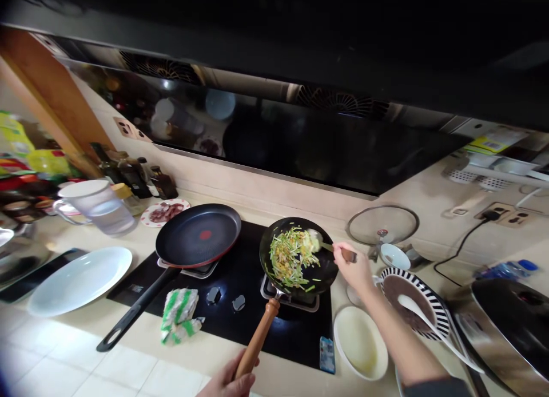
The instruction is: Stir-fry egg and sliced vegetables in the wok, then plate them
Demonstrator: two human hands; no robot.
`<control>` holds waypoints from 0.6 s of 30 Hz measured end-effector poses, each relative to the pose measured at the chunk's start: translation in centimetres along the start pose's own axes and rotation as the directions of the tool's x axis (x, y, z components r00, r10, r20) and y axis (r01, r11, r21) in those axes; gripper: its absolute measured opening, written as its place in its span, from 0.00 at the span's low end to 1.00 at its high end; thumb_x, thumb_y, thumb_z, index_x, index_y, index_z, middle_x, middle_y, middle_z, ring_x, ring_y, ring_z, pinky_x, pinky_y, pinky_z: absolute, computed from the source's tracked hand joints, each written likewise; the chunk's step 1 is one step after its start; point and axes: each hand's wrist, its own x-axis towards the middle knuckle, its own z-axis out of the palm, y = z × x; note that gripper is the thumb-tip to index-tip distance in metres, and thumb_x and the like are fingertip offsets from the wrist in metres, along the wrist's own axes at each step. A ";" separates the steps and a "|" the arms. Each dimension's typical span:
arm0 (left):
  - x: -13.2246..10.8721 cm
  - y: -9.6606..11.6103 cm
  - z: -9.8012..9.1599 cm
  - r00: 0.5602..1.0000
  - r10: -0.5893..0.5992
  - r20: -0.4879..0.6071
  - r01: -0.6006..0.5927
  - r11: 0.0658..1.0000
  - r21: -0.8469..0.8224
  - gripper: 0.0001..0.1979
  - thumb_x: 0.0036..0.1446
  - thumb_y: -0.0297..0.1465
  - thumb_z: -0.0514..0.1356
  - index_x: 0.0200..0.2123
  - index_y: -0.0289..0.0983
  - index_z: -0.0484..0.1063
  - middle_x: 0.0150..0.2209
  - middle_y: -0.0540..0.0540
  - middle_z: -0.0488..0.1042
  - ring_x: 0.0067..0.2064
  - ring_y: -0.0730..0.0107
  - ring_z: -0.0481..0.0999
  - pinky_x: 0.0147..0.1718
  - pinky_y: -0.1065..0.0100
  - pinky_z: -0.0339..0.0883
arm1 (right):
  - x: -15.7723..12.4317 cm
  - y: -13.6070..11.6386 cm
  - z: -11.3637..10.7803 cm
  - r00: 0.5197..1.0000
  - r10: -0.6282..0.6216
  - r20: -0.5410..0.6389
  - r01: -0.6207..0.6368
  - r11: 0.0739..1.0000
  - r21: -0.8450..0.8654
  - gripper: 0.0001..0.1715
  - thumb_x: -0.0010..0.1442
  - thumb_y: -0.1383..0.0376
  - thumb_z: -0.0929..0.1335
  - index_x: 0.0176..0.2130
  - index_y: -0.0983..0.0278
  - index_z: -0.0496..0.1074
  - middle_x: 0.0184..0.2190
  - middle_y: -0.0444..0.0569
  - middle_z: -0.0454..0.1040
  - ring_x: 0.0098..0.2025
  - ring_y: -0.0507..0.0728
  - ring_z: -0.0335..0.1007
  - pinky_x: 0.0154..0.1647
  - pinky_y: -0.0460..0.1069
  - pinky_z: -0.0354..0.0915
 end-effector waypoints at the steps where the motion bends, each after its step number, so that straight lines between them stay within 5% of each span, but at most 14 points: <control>1: 0.1 -0.1 -0.1 1.000 -0.002 -0.016 0.002 0.999 0.034 0.30 0.47 0.50 0.63 0.50 0.41 0.66 0.35 0.48 0.68 0.33 0.68 0.67 0.37 0.65 0.62 | -0.1 0.4 0.6 0.998 0.035 0.044 -0.040 0.992 0.119 0.19 0.56 0.53 0.63 0.36 0.63 0.75 0.26 0.48 0.77 0.28 0.59 0.75 0.29 0.50 0.70; 3: 0.1 0.0 -0.2 0.999 0.004 -0.047 0.001 0.996 0.094 0.27 0.46 0.48 0.64 0.47 0.41 0.67 0.34 0.49 0.68 0.33 0.68 0.66 0.37 0.65 0.61 | -0.7 0.9 1.5 0.991 -0.008 0.130 -0.024 0.971 0.237 0.20 0.57 0.52 0.64 0.39 0.64 0.75 0.29 0.50 0.78 0.30 0.59 0.76 0.30 0.50 0.72; 6: -0.1 0.7 0.0 0.999 0.003 -0.054 0.004 0.991 0.134 0.24 0.46 0.46 0.64 0.45 0.41 0.68 0.34 0.50 0.67 0.33 0.69 0.65 0.36 0.66 0.60 | -1.9 1.0 2.7 0.961 -0.252 0.113 0.236 0.962 0.138 0.14 0.58 0.57 0.65 0.40 0.61 0.76 0.38 0.51 0.78 0.38 0.59 0.75 0.40 0.51 0.71; 8: -0.1 1.2 0.2 0.998 -0.005 -0.066 0.014 0.990 0.140 0.24 0.47 0.46 0.63 0.45 0.41 0.67 0.31 0.51 0.65 0.31 0.71 0.64 0.33 0.67 0.59 | -3.0 0.9 3.7 0.910 -0.403 0.102 0.398 0.915 0.064 0.14 0.61 0.60 0.63 0.43 0.60 0.75 0.40 0.51 0.76 0.40 0.57 0.74 0.43 0.50 0.69; 11: 0.1 1.5 0.4 0.998 0.009 -0.058 0.001 0.987 0.159 0.25 0.48 0.47 0.61 0.44 0.38 0.65 0.25 0.54 0.62 0.25 0.74 0.62 0.27 0.69 0.56 | -5.4 0.6 4.4 0.808 -0.542 0.233 0.538 0.839 0.083 0.16 0.64 0.64 0.60 0.46 0.60 0.73 0.38 0.51 0.74 0.34 0.53 0.72 0.37 0.47 0.68; 15: 0.5 1.2 0.4 0.999 0.016 -0.044 -0.008 0.987 0.161 0.26 0.50 0.47 0.58 0.46 0.36 0.61 0.20 0.57 0.61 0.21 0.76 0.60 0.21 0.71 0.52 | -7.8 -2.0 0.1 0.666 -0.558 0.496 0.605 0.792 0.080 0.16 0.62 0.67 0.62 0.48 0.57 0.73 0.40 0.50 0.75 0.36 0.53 0.73 0.37 0.44 0.67; 18: 0.6 0.9 0.2 0.999 0.003 -0.046 0.004 0.989 0.146 0.26 0.50 0.47 0.58 0.46 0.37 0.60 0.20 0.58 0.60 0.20 0.77 0.59 0.20 0.71 0.53 | -7.8 -5.9 -4.1 0.666 -0.520 0.535 0.574 0.815 0.078 0.15 0.62 0.66 0.63 0.46 0.57 0.74 0.36 0.48 0.75 0.31 0.52 0.72 0.33 0.43 0.66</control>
